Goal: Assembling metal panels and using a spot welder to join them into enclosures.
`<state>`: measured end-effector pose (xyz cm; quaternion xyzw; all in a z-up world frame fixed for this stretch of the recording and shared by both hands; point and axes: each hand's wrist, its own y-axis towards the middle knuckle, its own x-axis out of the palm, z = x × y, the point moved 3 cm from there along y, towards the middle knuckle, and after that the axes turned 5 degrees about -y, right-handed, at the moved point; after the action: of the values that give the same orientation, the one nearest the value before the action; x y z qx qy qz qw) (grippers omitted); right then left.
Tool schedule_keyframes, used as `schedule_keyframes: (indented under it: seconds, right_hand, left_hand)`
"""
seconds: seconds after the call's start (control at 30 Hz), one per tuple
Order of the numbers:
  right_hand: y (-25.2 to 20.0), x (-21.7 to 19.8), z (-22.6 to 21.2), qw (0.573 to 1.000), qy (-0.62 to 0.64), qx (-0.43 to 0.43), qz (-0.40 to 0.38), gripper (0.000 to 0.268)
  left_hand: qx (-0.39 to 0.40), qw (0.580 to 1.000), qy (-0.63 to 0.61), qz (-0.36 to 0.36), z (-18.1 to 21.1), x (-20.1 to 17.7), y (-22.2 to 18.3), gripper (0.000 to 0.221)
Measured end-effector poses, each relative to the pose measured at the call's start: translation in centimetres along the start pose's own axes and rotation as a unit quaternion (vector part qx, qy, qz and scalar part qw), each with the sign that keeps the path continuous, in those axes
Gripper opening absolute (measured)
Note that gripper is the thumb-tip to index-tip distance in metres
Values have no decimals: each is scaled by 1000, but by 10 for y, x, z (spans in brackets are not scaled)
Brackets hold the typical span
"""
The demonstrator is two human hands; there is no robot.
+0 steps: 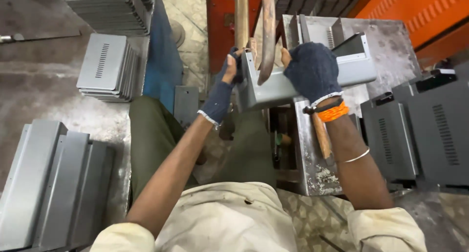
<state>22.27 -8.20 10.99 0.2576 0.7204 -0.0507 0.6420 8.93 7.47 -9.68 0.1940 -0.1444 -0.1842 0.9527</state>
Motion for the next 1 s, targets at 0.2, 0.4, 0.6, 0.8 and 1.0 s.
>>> schedule_keyframes:
  seconds: [0.2, 0.4, 0.6, 0.8, 1.0]
  right_hand:
    - [3, -1, -7, 1000, -20, -19, -10, 40]
    - [0, -4, -18, 993, -112, -32, 35, 37]
    - [-10, 0, -6, 994, -73, -65, 38, 41]
    - [-87, -33, -38, 998, 61, 0, -4, 40]
    - [-152, 0, 2, 882, 409, 230, 34, 42]
  left_hand:
    - [39, 998, -28, 43, -76, -13, 11, 45]
    - [13, 995, 82, -50, -185, -70, -11, 36]
    - [-119, 974, -180, -72, -70, -25, -16, 65]
    - [-342, 919, -195, 35, 102, -77, -49, 81]
    - [-321, 856, -399, 64, -36, -105, -133, 43]
